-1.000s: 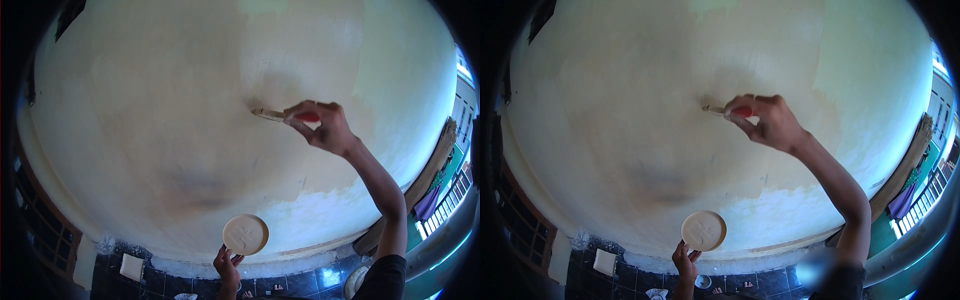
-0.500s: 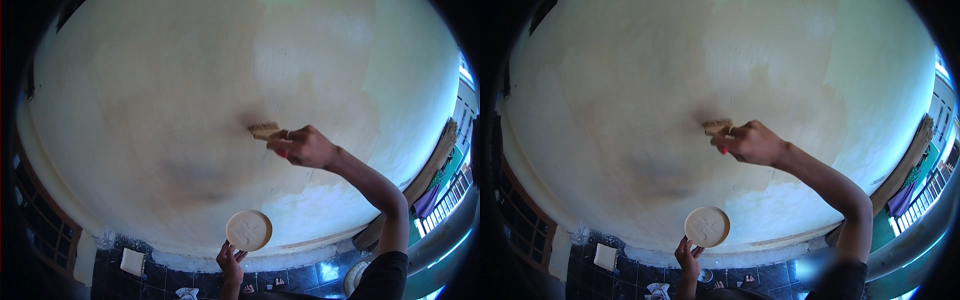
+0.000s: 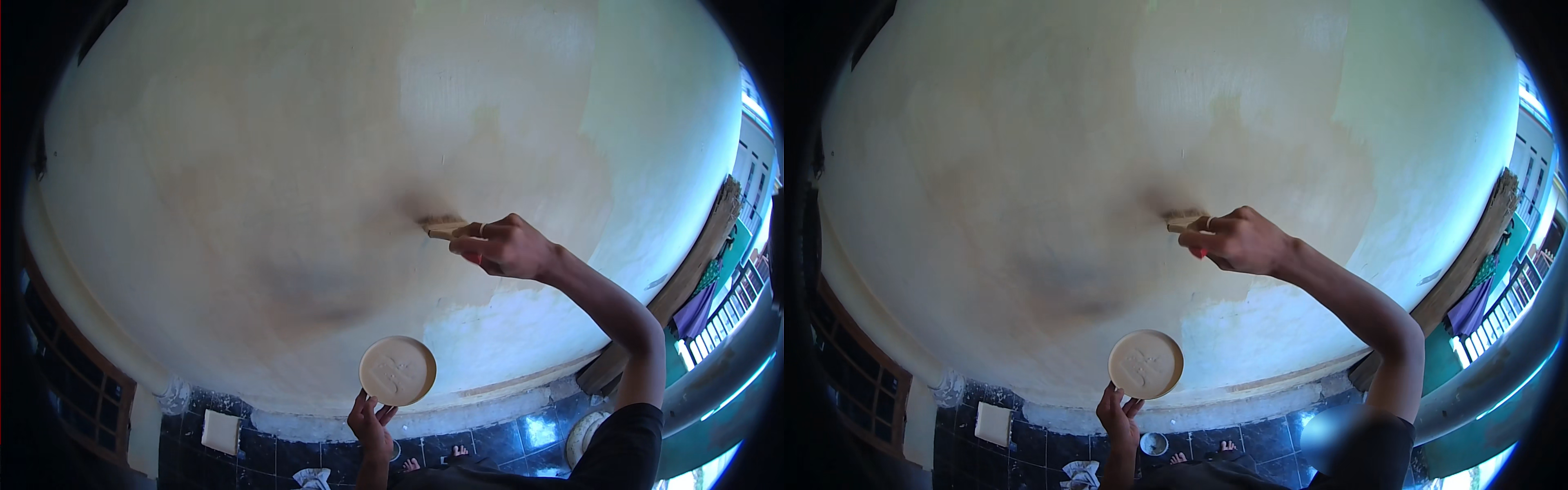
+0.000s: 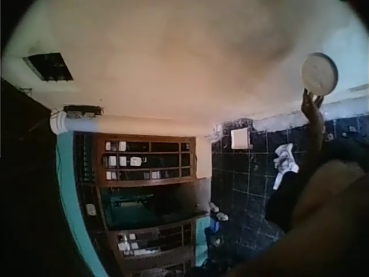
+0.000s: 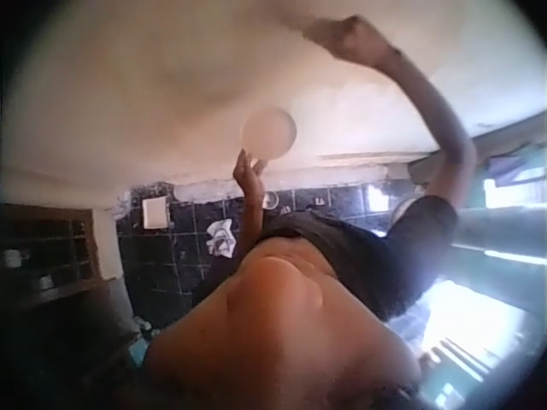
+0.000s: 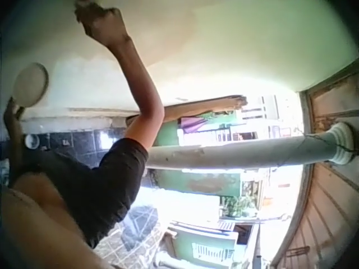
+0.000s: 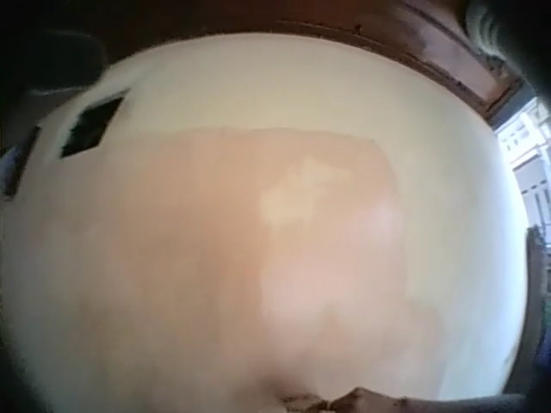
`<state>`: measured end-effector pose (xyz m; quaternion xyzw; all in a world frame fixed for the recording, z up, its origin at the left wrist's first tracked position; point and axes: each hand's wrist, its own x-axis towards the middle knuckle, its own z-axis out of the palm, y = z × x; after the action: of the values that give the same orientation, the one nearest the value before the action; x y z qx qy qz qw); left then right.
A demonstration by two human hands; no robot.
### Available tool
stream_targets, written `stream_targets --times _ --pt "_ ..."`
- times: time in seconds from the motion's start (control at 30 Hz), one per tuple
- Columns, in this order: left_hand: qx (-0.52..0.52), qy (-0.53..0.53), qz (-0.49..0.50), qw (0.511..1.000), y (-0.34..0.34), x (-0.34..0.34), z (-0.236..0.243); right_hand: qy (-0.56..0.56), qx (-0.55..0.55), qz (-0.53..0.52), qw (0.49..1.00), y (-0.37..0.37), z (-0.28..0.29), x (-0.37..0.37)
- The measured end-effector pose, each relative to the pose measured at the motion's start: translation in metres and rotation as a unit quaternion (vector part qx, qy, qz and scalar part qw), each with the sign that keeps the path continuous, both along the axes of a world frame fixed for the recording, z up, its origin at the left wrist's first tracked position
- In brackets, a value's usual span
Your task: Painting a wall using a brush and a small container of paint.
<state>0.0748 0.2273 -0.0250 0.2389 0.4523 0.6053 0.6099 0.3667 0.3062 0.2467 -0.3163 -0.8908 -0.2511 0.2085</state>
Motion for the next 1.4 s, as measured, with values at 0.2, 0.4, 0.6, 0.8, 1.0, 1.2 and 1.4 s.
stream_targets --times 0.2,0.4,0.6,0.8,1.0,1.2,1.4 --pt "-0.002 0.021 -0.006 1.0 -0.005 0.007 0.008 0.159 0.208 -0.027 0.965 -0.001 0.124 0.034" --pt "-0.003 0.017 -0.016 1.0 -0.003 0.006 0.01 -0.137 0.373 -0.102 0.912 -0.009 0.075 0.05" --pt "0.018 0.016 -0.013 1.0 0.0 0.004 0.012 0.22 -0.003 -0.024 0.975 -0.029 0.088 0.031" --pt "0.005 0.018 -0.023 1.0 -0.006 0.005 0.02 0.138 0.248 -0.05 0.958 -0.023 0.156 0.04" --pt "-0.001 0.019 -0.013 1.0 -0.005 0.004 0.022 -0.105 0.346 -0.052 0.931 -0.018 0.054 0.046" --pt "-0.001 0.023 -0.005 1.0 -0.006 0.009 0.018 0.275 0.057 -0.113 0.953 -0.043 0.125 0.057" --pt "0.011 0.009 -0.017 1.0 -0.012 0.013 0.021 0.021 0.377 -0.101 0.921 -0.048 0.134 0.083"
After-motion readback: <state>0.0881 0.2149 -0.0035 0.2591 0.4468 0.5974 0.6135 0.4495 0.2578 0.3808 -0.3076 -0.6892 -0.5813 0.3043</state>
